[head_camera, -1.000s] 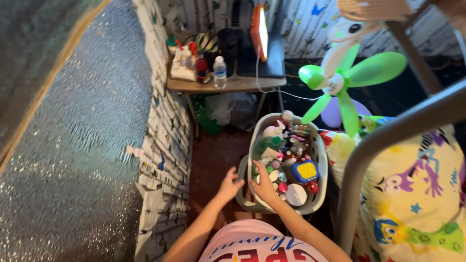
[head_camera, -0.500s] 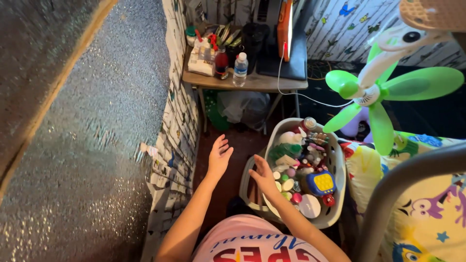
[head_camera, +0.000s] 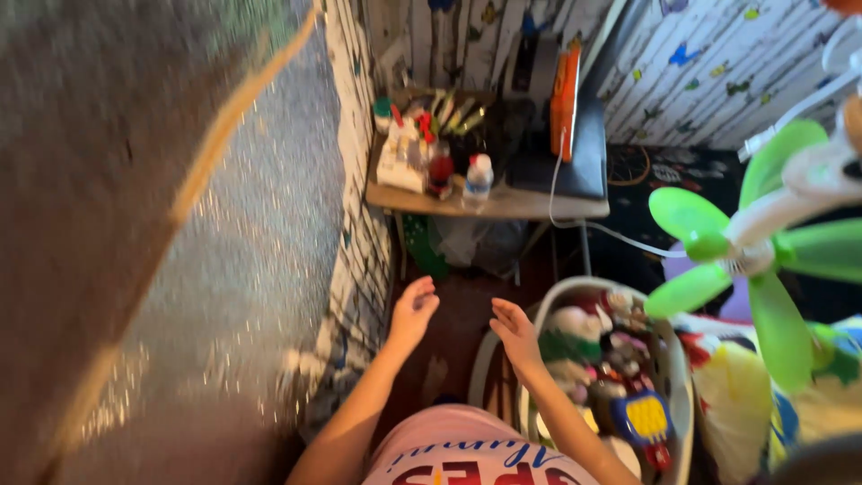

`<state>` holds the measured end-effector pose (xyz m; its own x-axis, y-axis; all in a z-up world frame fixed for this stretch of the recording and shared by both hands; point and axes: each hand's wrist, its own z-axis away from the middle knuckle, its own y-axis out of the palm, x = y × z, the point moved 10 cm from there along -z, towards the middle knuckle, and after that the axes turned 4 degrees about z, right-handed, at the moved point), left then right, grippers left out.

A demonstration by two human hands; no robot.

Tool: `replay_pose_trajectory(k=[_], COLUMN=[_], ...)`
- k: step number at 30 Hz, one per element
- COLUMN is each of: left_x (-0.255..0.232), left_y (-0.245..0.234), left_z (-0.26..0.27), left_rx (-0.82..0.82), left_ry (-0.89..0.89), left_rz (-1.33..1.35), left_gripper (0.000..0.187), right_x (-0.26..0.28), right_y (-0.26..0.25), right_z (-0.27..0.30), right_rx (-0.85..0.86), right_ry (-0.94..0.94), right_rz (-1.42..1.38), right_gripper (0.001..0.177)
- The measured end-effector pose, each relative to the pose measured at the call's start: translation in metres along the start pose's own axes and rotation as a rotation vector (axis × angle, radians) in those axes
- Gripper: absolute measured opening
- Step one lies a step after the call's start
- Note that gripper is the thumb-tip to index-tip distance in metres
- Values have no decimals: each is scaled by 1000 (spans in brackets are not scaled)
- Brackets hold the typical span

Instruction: Organizing a small bedroom by tidying a shelf with books and a hat, arranging pillows and blankets on a bunk bed, and sorting toiletries in a basket.

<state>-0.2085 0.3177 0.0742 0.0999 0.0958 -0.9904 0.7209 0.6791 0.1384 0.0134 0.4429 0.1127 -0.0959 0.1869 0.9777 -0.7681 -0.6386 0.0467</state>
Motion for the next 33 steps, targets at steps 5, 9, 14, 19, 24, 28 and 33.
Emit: replay_pose_trajectory(k=[5,9,14,19,24,28,33], left_x=[-19,-46,-84,-126,-160,-206,-279], left_y=[11,9,2,-1,-2,20,53], left_z=[-47,-86,-127,-156,-208,-252,-300], left_rx=[90,81,43,4,-19,-23,57], left_ry=[-6,-123,-20,24,278,288,396], left_rz=[55,80,134,210,327,260,134], left_gripper=[46,44,41,39,14,16,30], right_x=[33,53,103,150,211,256,309], right_y=[20,38,57,60,52,43,37], right_z=[-68,-127,-156,-177,-193,-201,-232], right_rx=[-7,7,22,40,30,15,-6], right_ry=[-65,-96,-82,-119,-272,-332,-468], right_rz=[-19,-102,-107,-117,-139,-148,-67], right_gripper=[45,46,44,43,41,39,35])
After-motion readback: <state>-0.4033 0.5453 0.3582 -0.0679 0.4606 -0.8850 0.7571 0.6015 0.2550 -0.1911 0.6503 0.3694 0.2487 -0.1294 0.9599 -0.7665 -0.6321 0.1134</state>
